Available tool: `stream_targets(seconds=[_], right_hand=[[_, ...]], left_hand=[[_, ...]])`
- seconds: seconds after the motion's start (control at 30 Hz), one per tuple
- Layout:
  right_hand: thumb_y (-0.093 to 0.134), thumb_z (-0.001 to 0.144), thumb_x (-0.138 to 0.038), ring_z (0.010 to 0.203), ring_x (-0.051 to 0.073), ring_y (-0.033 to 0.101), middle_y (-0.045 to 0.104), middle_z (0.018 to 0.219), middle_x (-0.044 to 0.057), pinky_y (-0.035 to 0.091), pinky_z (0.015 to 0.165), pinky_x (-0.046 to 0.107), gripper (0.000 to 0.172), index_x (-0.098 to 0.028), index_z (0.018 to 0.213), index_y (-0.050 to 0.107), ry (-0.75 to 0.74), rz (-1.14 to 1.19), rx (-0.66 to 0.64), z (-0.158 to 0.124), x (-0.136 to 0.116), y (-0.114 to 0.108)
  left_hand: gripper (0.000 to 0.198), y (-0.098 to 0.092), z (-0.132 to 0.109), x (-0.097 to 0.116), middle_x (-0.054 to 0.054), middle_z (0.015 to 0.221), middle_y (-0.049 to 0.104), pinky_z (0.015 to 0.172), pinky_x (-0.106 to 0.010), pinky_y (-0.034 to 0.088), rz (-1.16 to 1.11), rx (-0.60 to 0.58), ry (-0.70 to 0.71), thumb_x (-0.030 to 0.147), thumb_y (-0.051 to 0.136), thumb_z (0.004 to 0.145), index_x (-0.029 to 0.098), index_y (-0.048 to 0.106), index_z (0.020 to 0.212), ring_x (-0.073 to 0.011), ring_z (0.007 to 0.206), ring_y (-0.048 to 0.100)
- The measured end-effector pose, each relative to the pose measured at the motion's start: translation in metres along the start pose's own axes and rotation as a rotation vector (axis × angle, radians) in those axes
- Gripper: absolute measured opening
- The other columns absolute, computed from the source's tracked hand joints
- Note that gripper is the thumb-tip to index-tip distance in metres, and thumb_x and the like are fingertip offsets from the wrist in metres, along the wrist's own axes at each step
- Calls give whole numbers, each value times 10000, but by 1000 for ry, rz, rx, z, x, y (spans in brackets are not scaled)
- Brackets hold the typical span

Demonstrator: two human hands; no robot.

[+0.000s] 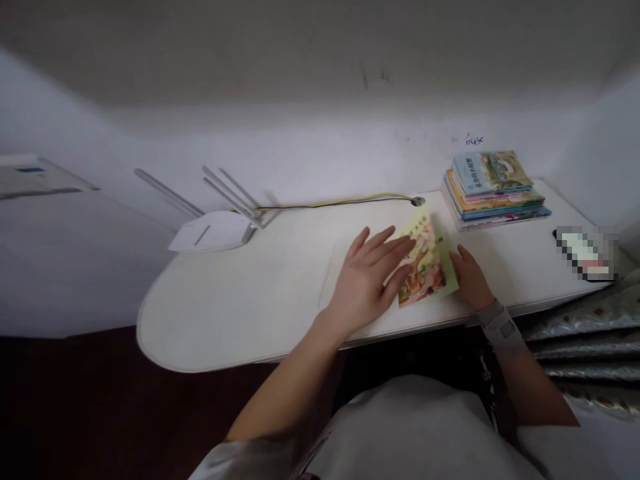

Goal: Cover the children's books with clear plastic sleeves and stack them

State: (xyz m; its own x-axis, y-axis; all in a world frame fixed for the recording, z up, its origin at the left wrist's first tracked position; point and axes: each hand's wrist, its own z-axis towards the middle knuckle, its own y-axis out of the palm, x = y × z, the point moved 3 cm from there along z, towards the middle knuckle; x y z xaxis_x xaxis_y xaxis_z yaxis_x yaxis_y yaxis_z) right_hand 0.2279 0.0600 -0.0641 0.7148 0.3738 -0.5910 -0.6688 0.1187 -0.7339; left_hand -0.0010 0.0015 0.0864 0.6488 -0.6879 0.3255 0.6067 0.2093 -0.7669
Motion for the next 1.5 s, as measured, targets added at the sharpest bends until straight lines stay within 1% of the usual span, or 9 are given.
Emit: stream_targets(seconds=[0.1, 0.2, 0.33, 0.47, 0.8, 1.0, 1.2, 1.37, 1.5], right_hand=[[397, 911, -375, 1306, 273, 440, 497, 1369, 158, 364, 1085, 506, 438, -175, 1272, 545, 5, -22, 147, -1, -3, -13], [369, 925, -380, 1257, 260, 486, 537, 1322, 154, 372, 1076, 497, 414, -185, 1232, 569, 23, -38, 290, 1, -8, -27], [389, 915, -467, 1172, 273, 558, 617, 1222, 149, 418, 1031, 493, 445, -185, 1191, 594, 61, -8, 159, 1, -8, -21], [382, 883, -605, 1187, 301, 555, 607, 1250, 184, 415, 1032, 514, 610, -136, 1215, 585, 164, 27, 49, -6, -2, -8], [439, 896, -592, 1175, 273, 584, 660, 1223, 85, 423, 1051, 470, 539, -195, 1200, 641, 246, 403, 127, -5, -31, -27], [487, 874, -588, 1297, 249, 480, 526, 1402, 64, 383, 1098, 452, 590, -227, 1339, 529, 120, 616, 121, 28, -61, -3], [131, 985, -496, 1433, 183, 248, 302, 1551, 45, 259, 1165, 413, 608, -199, 1493, 289, -172, 316, -118, 52, -117, 28], [351, 962, -445, 1448, 319, 169, 263, 1563, 94, 193, 1134, 586, 541, -193, 1437, 407, -308, -264, -311, 54, -144, 55], [384, 959, -359, 1436, 343, 192, 284, 1552, 116, 195, 1115, 610, 497, -192, 1426, 418, -300, -434, -304, 53, -146, 72]], left_hand=[[403, 2, -10, -25, -114, 1313, 598, 1099, -493, 332, -7, -41, -108, 375, 384, 968, 185, 555, 1281, -255, 1280, 495], [522, 34, -29, -49, -167, 1412, 497, 1075, -456, 381, -44, -157, -198, 466, 403, 948, 161, 463, 1368, -269, 1312, 462], [876, 94, -59, -62, -297, 1487, 303, 1079, -530, 340, 62, -384, -304, 653, 474, 841, 57, 284, 1454, -375, 1393, 301], [929, 120, -75, -63, -303, 1479, 314, 1125, -516, 271, 145, -414, -308, 684, 410, 848, -10, 262, 1447, -366, 1409, 264], [875, 121, -83, -69, -243, 1491, 338, 1122, -528, 271, 178, -377, -231, 677, 369, 868, 64, 252, 1482, -354, 1407, 279], [860, 120, -81, -65, -240, 1484, 356, 1126, -525, 267, 164, -381, -236, 662, 387, 871, 54, 275, 1469, -359, 1405, 281], [716, 85, -74, -82, -197, 1457, 429, 1116, -431, 317, 1, -460, -184, 563, 353, 932, 91, 291, 1467, -279, 1381, 363], [705, 60, -86, -124, -172, 1557, 239, 1128, -585, 194, 165, -417, -352, 523, 448, 903, 149, 290, 1479, -347, 1452, 135], [753, 66, -99, -137, -193, 1544, 260, 1135, -575, 185, 243, -472, -401, 584, 423, 896, 108, 309, 1469, -350, 1439, 194]])
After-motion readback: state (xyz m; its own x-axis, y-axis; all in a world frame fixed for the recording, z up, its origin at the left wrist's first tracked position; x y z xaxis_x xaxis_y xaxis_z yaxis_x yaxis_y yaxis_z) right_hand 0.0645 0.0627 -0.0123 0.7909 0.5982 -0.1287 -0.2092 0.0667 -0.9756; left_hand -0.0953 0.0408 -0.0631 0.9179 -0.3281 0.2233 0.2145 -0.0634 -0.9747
